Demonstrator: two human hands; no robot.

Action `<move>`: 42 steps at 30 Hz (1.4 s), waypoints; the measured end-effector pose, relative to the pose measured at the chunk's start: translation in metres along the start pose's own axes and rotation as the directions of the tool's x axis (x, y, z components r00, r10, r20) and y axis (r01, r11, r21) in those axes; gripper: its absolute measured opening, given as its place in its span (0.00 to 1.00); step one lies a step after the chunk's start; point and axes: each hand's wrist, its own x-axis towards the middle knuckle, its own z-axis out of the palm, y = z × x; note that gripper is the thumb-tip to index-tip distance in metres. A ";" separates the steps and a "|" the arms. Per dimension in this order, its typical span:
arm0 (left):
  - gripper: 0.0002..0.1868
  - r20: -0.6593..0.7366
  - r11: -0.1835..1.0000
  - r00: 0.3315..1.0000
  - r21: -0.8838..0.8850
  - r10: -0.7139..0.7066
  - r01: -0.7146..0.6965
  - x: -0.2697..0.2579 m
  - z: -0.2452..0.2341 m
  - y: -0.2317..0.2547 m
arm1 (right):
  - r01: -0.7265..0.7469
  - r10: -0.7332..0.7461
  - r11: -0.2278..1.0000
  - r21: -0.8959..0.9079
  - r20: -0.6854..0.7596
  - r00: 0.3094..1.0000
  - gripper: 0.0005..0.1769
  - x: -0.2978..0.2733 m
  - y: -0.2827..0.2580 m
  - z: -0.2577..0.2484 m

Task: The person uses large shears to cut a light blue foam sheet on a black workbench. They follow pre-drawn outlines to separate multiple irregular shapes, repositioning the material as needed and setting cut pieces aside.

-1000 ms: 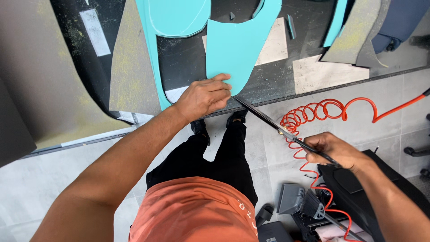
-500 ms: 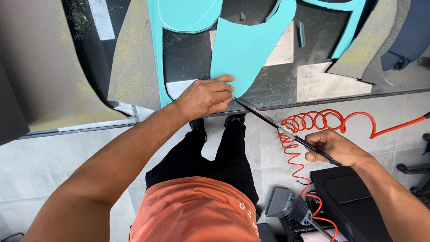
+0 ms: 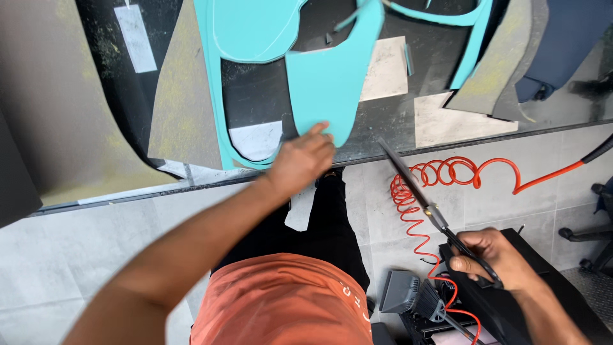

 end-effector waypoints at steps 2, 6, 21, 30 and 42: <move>0.07 -0.022 0.994 0.995 0.061 -0.093 0.094 0.014 0.033 0.044 | 0.043 -0.036 0.995 0.095 -0.080 0.996 0.25 -0.011 0.018 0.016; 0.06 -0.025 0.927 0.927 0.009 -0.374 0.374 0.047 0.075 0.086 | 0.182 -0.135 0.963 0.200 -0.228 0.964 0.24 -0.016 0.026 0.044; 0.31 0.730 0.970 0.639 0.177 -0.244 0.168 0.181 0.012 0.007 | 0.168 0.064 0.816 0.553 -0.375 0.925 0.24 0.008 0.010 0.194; 0.20 0.637 0.975 0.759 0.052 0.132 -0.214 0.175 -0.002 -0.040 | 0.194 0.074 0.738 0.646 -0.365 0.928 0.41 0.032 -0.081 0.295; 0.17 0.128 0.945 0.937 -0.005 0.324 -0.326 0.134 0.025 -0.051 | 0.298 0.101 0.685 0.665 -0.492 0.865 0.40 0.100 -0.127 0.364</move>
